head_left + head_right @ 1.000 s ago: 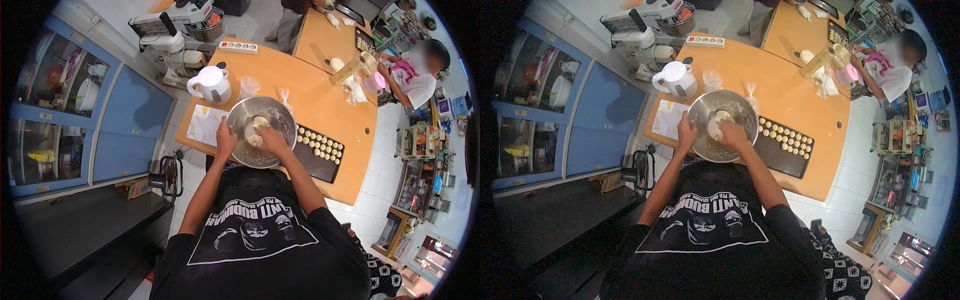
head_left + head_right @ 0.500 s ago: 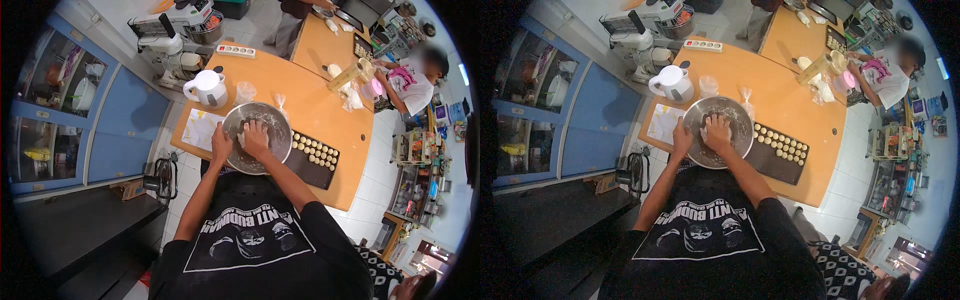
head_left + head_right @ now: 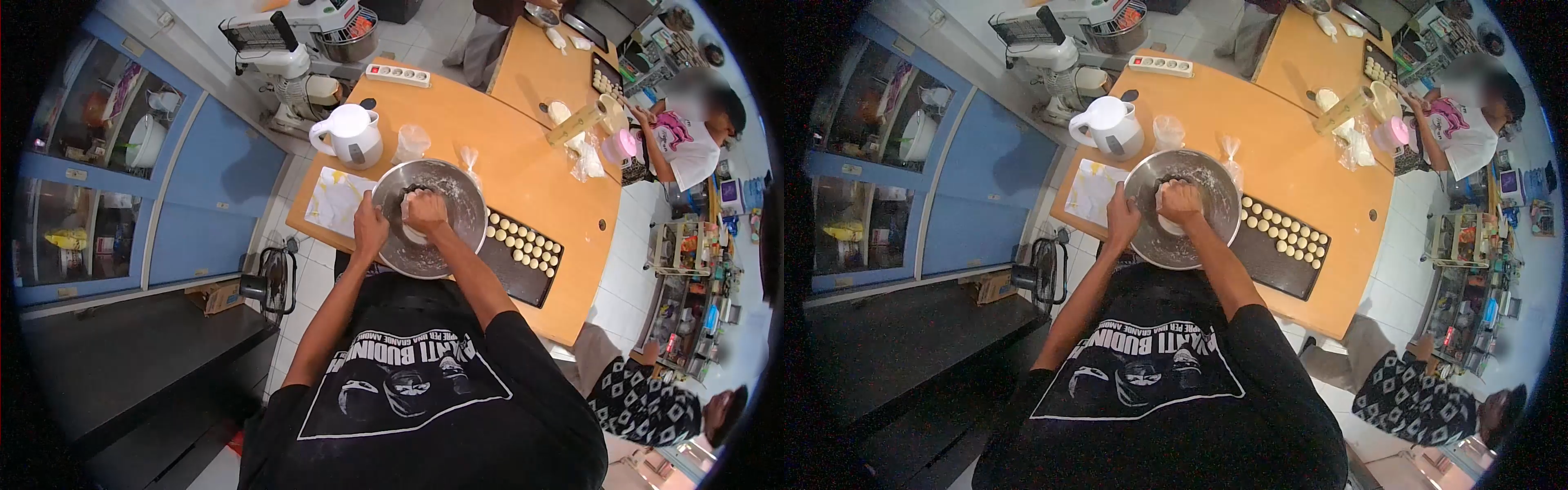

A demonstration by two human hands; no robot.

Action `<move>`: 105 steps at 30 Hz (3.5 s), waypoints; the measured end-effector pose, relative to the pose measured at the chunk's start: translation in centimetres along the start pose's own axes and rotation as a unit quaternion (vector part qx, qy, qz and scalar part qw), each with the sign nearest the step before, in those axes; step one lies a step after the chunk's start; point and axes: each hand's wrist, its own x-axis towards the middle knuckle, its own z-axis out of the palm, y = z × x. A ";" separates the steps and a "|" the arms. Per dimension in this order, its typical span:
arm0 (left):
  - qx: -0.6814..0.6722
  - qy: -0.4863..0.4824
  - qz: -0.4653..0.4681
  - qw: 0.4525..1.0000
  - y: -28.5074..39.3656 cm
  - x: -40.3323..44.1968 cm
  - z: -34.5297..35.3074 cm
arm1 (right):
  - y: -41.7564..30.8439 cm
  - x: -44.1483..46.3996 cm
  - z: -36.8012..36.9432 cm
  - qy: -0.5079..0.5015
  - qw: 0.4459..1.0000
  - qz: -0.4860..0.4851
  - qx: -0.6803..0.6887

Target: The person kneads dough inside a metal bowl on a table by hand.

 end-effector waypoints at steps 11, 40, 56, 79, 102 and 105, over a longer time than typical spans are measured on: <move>-0.010 0.006 0.049 0.999 -1.3 -0.1 0.3 | 1.9 -4.6 -6.8 -0.086 0.985 -0.052 0.142; -0.030 -0.023 0.003 0.999 0.4 -0.3 -0.5 | -3.2 -3.9 -0.3 -0.029 0.998 -0.050 0.020; -0.049 -0.005 0.026 0.998 -0.6 -0.2 0.4 | 1.4 -2.5 0.9 0.091 0.942 0.071 0.316; -0.046 -0.005 0.001 0.999 0.0 -0.3 -0.1 | -3.9 -3.3 1.2 -0.042 0.992 -0.042 0.110; -0.060 0.011 0.059 0.996 -0.7 0.2 0.3 | 1.9 -2.8 -4.6 -0.242 0.951 -0.037 0.192; -0.045 0.004 0.041 0.998 -0.1 0.0 0.1 | 1.3 -4.6 -3.6 -0.187 0.958 -0.051 0.211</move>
